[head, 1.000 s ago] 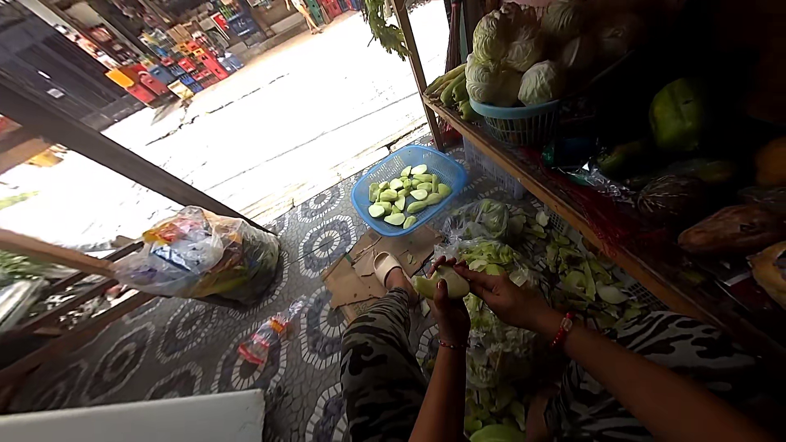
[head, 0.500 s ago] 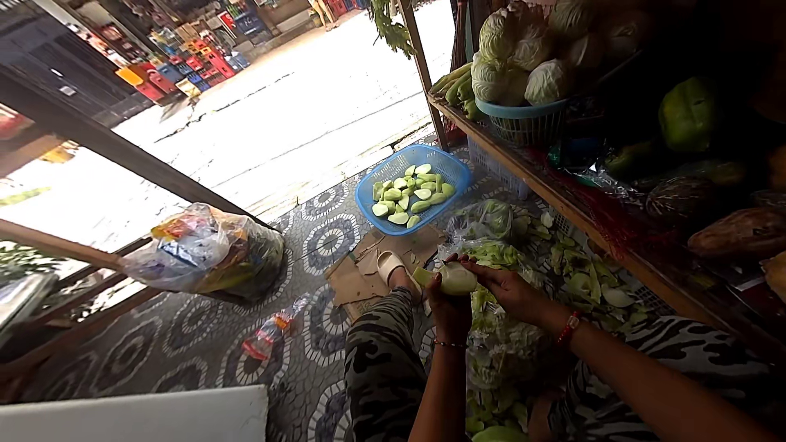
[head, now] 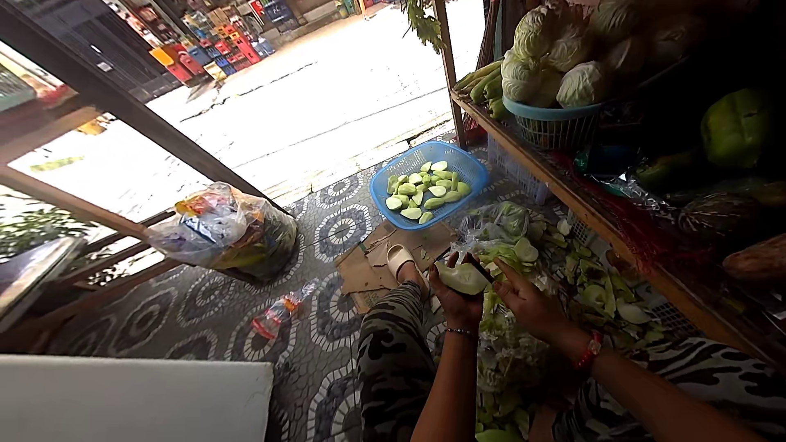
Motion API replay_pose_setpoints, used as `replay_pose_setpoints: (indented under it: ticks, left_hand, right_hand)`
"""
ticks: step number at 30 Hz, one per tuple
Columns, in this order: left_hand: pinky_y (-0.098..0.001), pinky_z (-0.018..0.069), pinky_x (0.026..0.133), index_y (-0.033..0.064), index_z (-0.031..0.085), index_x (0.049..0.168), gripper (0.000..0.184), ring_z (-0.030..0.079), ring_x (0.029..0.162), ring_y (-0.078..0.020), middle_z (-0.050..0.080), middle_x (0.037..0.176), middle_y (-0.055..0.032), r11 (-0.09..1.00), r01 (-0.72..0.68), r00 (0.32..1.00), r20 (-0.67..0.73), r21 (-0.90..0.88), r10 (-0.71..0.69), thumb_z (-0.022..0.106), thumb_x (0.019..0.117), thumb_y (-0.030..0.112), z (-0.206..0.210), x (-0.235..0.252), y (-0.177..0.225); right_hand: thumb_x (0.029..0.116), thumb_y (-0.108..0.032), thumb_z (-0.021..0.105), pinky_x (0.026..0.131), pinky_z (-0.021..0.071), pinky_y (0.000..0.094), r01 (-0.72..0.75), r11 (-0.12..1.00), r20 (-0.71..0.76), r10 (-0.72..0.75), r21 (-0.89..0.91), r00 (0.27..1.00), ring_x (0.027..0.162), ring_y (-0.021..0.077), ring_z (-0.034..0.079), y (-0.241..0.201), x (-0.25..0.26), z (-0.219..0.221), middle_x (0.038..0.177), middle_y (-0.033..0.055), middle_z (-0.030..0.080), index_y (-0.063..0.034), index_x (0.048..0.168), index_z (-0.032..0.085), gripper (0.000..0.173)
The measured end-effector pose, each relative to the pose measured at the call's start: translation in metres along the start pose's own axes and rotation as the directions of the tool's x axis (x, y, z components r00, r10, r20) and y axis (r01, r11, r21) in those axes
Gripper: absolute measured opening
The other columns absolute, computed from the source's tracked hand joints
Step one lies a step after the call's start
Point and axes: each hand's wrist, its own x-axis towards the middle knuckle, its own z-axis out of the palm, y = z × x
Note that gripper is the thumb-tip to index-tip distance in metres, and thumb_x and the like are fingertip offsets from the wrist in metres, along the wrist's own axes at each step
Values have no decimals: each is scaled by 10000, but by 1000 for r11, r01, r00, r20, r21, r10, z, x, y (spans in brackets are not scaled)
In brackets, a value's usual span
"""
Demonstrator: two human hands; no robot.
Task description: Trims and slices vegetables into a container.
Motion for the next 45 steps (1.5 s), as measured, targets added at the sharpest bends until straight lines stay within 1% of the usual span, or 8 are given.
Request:
replay_pose_setpoints:
  ticks: [6, 10, 14, 18, 23, 27, 40, 45]
  left_hand:
    - [-399, 606, 757, 59, 578, 1172, 655, 731, 823, -199, 739, 894, -43, 983, -168, 977, 143, 73, 156, 216, 1037, 589, -13, 5, -7]
    - [-384, 605, 782, 41, 555, 1215, 531, 732, 843, -178, 742, 894, -19, 953, -286, 943, 206, 102, 261, 424, 1007, 512, -15, 5, -8]
    - [-358, 609, 792, 56, 587, 1184, 699, 734, 869, -157, 748, 917, -1, 908, -398, 898, 257, 131, 357, 670, 829, 653, -20, 8, -11]
    - [-323, 589, 860, 32, 586, 1230, 927, 712, 953, -110, 737, 1013, 29, 811, -529, 831, 345, 249, 436, 632, 749, 823, -26, 9, -14]
    - [-347, 601, 828, 35, 570, 1231, 817, 724, 894, -132, 743, 950, 18, 858, -467, 865, 308, 212, 395, 643, 812, 733, -23, 6, -12]
    - [-358, 598, 790, 10, 489, 1295, 558, 718, 848, -159, 724, 907, -14, 908, -355, 924, 233, 221, 304, 296, 1027, 460, -14, 0, -9]
    - [-348, 603, 706, 20, 603, 1158, 714, 718, 767, -188, 723, 854, -71, 975, -110, 993, 58, 194, 101, 114, 1079, 534, -1, -4, -3]
    - [-362, 595, 782, 6, 549, 1216, 660, 717, 829, -163, 724, 878, -28, 950, -263, 958, 162, 170, 237, 101, 1045, 459, -8, 1, -1]
  right_hand:
    - [1099, -307, 409, 658, 455, 362, 67, 991, 219, -40, -117, 975, 621, 152, 459, -9, -12, 14, 749, 49, 534, -127, 1628, 274, 575]
    - [1115, -301, 377, 836, 505, 429, 68, 989, 253, -32, -133, 967, 846, 231, 614, -13, -16, 15, 1148, 182, 674, -124, 1626, 283, 549]
    - [1126, -309, 344, 969, 498, 485, 62, 984, 246, -20, -164, 969, 1100, 292, 660, -12, -18, 17, 1414, 177, 599, -156, 1635, 271, 536]
    - [1129, -297, 339, 1081, 447, 455, 55, 995, 216, -36, -83, 976, 1298, 256, 588, -11, -19, 20, 1574, 114, 468, -139, 1625, 294, 523]
    - [1127, -324, 336, 912, 505, 507, 29, 985, 187, 3, -171, 982, 997, 309, 665, -11, -19, 23, 1242, 189, 674, -177, 1633, 285, 529]
    - [1122, -355, 335, 801, 510, 541, 49, 955, 163, 0, -292, 987, 838, 338, 656, -7, -14, 20, 986, 183, 702, -221, 1630, 306, 526]
    - [1122, -368, 340, 862, 504, 547, 41, 946, 153, 9, -322, 988, 925, 350, 671, 0, -3, 8, 1097, 197, 707, -222, 1634, 290, 535]
    - [1118, -277, 368, 744, 464, 327, 72, 997, 286, -59, -34, 956, 747, 139, 516, -7, -14, 18, 1138, 158, 637, -137, 1640, 230, 557]
